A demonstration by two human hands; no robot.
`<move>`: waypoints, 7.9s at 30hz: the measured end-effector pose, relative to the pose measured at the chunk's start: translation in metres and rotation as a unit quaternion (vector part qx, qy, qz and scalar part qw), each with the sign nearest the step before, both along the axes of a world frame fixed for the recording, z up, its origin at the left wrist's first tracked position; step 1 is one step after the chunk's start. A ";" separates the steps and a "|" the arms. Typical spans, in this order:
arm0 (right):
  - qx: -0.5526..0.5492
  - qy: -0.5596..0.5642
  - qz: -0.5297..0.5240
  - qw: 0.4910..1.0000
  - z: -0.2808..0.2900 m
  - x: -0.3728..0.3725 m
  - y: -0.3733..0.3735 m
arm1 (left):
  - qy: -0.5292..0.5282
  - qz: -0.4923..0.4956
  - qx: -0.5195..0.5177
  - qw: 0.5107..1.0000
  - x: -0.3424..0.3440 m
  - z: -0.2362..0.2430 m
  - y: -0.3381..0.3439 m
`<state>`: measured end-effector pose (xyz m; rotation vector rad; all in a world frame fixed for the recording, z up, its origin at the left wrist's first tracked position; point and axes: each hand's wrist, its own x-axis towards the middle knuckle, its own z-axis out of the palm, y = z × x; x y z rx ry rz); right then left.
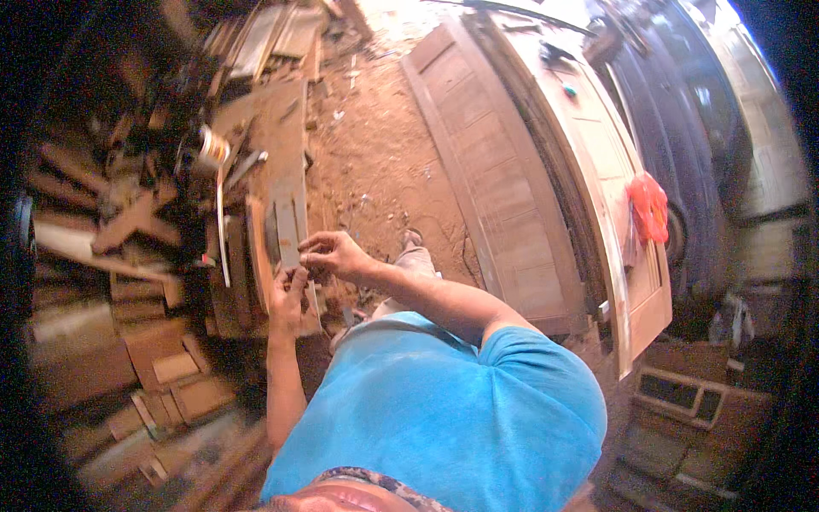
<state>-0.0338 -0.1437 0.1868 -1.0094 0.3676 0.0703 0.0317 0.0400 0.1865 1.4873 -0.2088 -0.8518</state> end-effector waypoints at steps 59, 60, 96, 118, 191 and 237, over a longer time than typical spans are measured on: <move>-0.409 0.543 -0.573 0.458 -0.131 0.160 -1.179 | 0.331 0.012 -0.118 0.936 0.557 -0.024 -0.918; -0.437 0.523 -0.571 0.458 -0.140 0.161 -1.195 | 0.336 0.029 -0.114 0.934 0.571 -0.030 -0.922; -0.155 0.300 -0.849 0.406 0.040 0.549 -1.198 | 0.433 -0.554 -0.060 0.708 0.809 0.033 -1.676; -0.310 0.146 -0.801 0.491 0.071 0.645 -1.415 | 0.415 -0.642 -0.063 0.642 0.699 0.080 -1.724; -0.042 0.609 -0.775 0.162 -0.123 0.624 -1.489 | -0.331 -0.803 0.101 0.486 0.460 -0.225 -1.869; 0.079 0.639 -0.711 0.284 -0.156 0.579 -1.467 | -0.161 -0.881 0.275 0.350 0.487 -0.239 -1.845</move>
